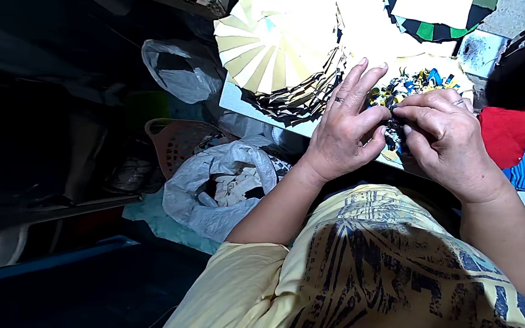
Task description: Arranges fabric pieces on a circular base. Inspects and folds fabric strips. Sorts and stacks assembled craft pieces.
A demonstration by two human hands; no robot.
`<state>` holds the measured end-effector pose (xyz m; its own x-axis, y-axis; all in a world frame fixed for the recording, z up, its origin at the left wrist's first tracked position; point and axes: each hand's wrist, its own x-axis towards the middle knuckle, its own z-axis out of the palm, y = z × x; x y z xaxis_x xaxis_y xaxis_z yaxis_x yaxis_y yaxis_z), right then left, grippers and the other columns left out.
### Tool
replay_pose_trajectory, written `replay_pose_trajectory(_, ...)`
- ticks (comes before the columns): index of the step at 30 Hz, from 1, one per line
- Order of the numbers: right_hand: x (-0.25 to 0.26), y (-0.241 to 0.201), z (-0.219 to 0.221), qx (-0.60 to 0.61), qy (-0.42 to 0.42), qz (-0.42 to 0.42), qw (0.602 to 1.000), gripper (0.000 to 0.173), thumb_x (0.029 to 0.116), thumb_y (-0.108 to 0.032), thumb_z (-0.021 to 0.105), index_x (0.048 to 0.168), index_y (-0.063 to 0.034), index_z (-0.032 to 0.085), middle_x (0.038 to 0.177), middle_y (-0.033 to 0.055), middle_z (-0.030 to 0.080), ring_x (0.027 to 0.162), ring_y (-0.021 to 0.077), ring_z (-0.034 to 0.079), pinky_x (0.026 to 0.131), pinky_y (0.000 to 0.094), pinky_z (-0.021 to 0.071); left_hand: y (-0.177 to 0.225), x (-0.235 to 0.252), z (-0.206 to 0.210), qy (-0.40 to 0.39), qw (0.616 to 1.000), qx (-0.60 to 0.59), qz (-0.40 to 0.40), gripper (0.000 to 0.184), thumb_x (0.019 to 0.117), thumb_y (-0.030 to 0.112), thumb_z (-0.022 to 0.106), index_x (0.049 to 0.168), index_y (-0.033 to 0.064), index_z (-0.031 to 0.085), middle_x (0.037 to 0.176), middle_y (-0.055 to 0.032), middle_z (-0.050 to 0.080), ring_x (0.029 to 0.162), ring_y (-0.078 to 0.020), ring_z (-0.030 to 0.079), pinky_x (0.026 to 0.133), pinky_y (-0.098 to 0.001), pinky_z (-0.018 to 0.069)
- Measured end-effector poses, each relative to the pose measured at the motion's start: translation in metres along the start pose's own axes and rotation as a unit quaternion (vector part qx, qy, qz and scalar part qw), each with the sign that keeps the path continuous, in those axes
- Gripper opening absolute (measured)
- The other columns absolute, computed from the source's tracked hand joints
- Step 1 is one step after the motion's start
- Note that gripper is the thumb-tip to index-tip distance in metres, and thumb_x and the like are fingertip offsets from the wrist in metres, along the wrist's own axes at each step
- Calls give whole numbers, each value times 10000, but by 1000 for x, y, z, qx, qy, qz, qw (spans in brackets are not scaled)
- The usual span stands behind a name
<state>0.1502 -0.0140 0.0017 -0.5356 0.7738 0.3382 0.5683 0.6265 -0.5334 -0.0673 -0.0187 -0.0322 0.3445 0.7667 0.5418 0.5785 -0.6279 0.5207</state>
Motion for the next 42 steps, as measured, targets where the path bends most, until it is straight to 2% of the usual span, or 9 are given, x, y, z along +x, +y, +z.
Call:
replay_pose_trajectory(3,3,2,9,0,42,-3,999,208,988,-196,642,1056,-55,778,1125,103,733,1113,271,633,933,483,451,0,1,0,-21,1000,14,-1,218,953,208,583,991,94,765,1508,-230,514,1502,-448,321,1227,-587,271)
replay_pose_trajectory(6,6,4,13,7,77,0,997,137,974,-134,671,982,-53,781,1059,101,747,1060,260,655,915,451,474,1,1,-1,-30,999,18,-3,209,960,208,588,975,92,761,1519,-222,505,1509,-436,314,1232,-584,263)
replay_pose_trajectory(12,6,12,-4,52,142,28,988,122,968,-70,669,978,-5,772,1023,139,747,1051,243,668,943,375,515,0,1,-1,-32,999,14,-6,214,964,202,569,945,90,751,1520,-224,502,1513,-436,305,1232,-578,264)
replay_pose_trajectory(17,2,19,-14,111,128,67,983,117,958,-77,668,981,-19,767,1043,115,736,1063,164,677,941,291,543,0,2,1,-19,1000,8,-1,200,949,192,584,970,66,737,1501,-242,515,1497,-449,332,1222,-574,293)
replay_pose_trajectory(21,8,11,-4,120,126,41,984,113,932,-96,722,989,-12,771,1029,119,736,1038,196,671,925,331,539,0,2,0,4,1000,-8,-3,216,958,139,567,1043,10,717,1492,-262,514,1485,-442,359,1233,-532,307)
replay_pose_trajectory(26,15,5,11,-15,77,9,997,107,959,-98,673,981,-53,768,1021,107,744,1036,278,658,903,465,473,0,2,1,14,1000,-6,-1,206,939,118,569,1043,-2,699,1489,-281,507,1469,-445,384,1216,-519,342)
replay_pose_trajectory(35,15,12,8,63,85,47,993,125,955,-86,674,1052,-37,735,968,67,730,961,187,659,902,410,497,-14,-4,9,-33,998,50,24,292,980,290,544,1147,167,749,1573,-191,448,1519,-428,294,1223,-602,267)
replay_pose_trajectory(39,18,11,5,41,127,37,990,127,963,-50,642,1045,-8,729,969,98,726,946,191,656,858,356,514,3,3,1,-74,995,60,-22,265,999,253,518,1103,125,726,1601,-182,415,1549,-402,243,1235,-625,224)
replay_pose_trajectory(42,18,17,3,31,171,43,984,113,963,-41,645,1038,0,719,969,104,735,952,190,672,856,339,528,3,4,0,-65,997,47,-14,254,993,227,516,1067,105,725,1580,-203,436,1535,-414,271,1234,-600,246)
